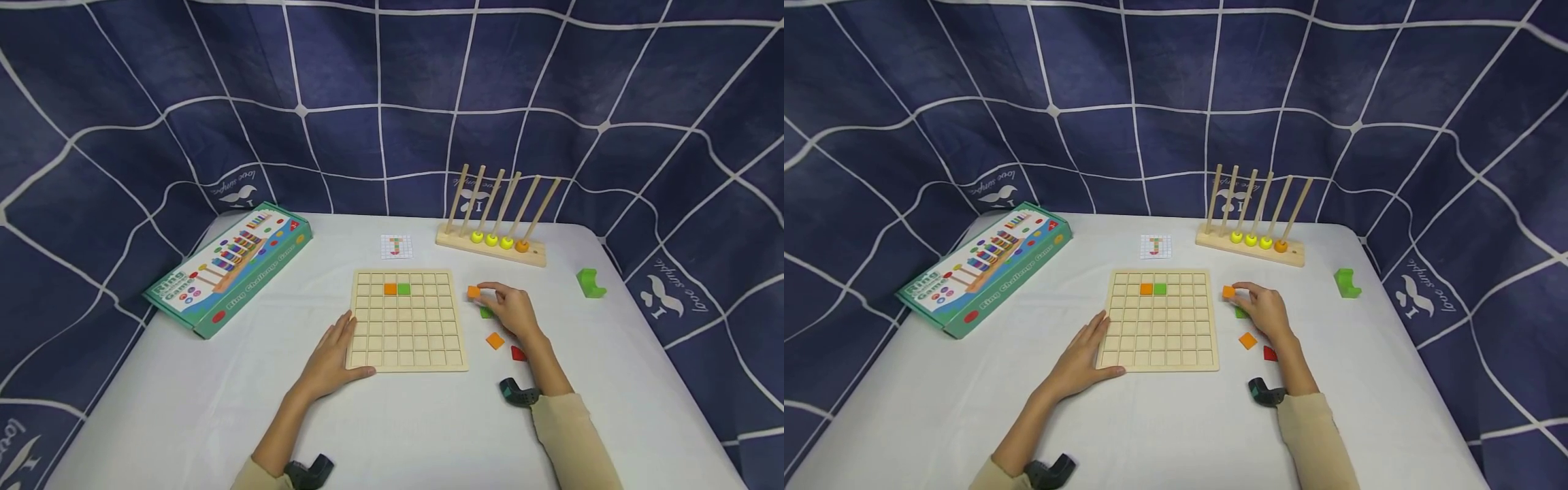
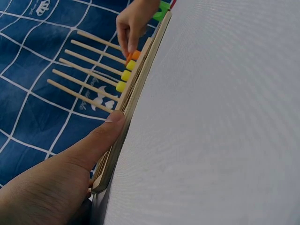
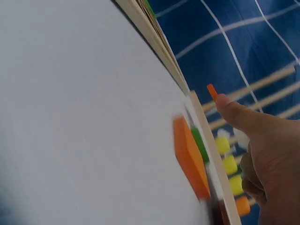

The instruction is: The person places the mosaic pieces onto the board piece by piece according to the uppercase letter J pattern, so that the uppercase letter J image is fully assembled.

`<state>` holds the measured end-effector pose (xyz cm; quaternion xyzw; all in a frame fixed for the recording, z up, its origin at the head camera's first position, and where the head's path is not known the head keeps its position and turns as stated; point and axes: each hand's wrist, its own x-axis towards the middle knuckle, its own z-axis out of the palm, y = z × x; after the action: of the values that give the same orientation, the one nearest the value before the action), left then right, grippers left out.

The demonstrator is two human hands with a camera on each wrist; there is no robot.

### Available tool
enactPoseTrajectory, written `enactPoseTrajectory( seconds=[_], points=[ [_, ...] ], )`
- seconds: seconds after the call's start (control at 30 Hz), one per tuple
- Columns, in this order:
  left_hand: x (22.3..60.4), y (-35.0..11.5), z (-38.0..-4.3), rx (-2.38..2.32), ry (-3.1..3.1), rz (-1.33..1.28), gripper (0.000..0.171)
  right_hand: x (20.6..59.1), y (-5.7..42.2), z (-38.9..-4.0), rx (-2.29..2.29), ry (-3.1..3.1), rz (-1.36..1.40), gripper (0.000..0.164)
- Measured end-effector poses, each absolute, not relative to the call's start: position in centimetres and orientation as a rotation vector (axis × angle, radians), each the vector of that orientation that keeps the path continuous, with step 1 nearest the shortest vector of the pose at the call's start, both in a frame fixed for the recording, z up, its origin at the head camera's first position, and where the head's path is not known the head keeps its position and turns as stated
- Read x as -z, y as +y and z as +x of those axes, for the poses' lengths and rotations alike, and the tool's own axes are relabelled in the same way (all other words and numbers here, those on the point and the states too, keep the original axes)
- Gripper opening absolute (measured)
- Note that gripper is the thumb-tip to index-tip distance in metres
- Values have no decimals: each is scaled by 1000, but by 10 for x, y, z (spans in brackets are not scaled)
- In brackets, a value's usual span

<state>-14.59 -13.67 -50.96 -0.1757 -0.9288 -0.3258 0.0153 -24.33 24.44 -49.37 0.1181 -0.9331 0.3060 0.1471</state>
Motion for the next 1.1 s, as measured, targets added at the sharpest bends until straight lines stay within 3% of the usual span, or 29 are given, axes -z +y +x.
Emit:
enactPoseTrajectory(
  seconds=[0.53,1.1],
  points=[
    [510,-137,-146,1011,-2888,-539,110,499,167,-256,-1026,-2653,557,29],
    [504,-136,-144,1017,-2913,-540,110,502,142,-271,-917,-2745,555,30]
  ],
)
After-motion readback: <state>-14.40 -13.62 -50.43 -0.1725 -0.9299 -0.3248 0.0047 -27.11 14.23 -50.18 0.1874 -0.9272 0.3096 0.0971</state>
